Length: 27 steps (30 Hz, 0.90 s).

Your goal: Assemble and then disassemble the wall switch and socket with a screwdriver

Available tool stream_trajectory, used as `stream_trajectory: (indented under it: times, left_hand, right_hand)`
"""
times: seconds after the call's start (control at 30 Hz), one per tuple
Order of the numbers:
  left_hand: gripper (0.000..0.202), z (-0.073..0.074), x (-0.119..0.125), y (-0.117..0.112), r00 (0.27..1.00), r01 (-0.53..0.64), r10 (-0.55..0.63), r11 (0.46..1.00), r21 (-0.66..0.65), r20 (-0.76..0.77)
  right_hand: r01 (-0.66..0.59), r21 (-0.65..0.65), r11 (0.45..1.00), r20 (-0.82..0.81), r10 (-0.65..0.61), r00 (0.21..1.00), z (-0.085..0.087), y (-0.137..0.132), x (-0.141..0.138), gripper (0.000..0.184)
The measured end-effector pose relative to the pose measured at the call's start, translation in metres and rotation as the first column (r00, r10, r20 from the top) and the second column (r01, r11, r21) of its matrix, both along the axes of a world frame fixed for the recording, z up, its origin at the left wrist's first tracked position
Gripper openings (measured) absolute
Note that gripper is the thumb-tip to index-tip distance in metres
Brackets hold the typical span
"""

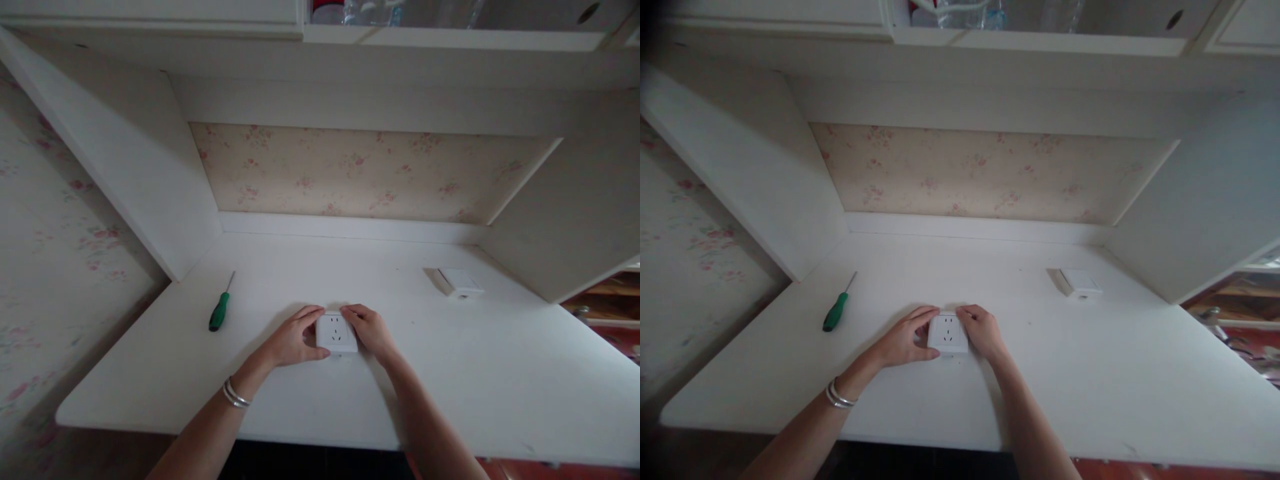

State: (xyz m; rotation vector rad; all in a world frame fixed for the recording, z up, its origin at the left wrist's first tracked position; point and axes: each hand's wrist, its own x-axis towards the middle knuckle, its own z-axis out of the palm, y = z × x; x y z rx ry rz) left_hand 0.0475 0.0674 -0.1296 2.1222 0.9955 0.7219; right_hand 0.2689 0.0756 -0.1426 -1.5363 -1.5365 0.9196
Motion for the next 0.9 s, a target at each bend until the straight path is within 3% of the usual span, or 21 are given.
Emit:
stream_trajectory:
  times: [0.23, 0.57, 0.77, 0.9]
  left_hand:
    - [0.083, -0.0016, -0.0007, 0.0018, 1.000, 0.013, -0.013, 1.000, -0.009, -0.020]
    - [0.081, 0.0012, -0.0002, 0.0014, 1.000, 0.025, -0.025, 0.998, -0.049, 0.013]
    - [0.082, 0.0017, -0.0007, 0.0021, 0.999, 0.029, -0.027, 0.995, -0.094, 0.020]
    - [0.083, 0.0035, -0.0006, 0.0024, 0.999, 0.030, -0.029, 0.995, -0.093, 0.019]
  right_hand:
    - [0.005, 0.062, 0.998, 0.112, -0.012, 0.994, 0.0085, -0.0028, -0.0014, 0.033]
    - [0.024, -0.023, 0.999, 0.126, -0.021, 0.992, 0.0088, 0.0043, -0.0005, 0.028]
    - [0.020, -0.024, 1.000, 0.087, -0.018, 0.996, 0.0084, 0.0029, 0.0004, 0.030]
    - [-0.039, -0.077, 0.996, -0.057, 0.034, 0.998, 0.0082, -0.0023, 0.0043, 0.038]
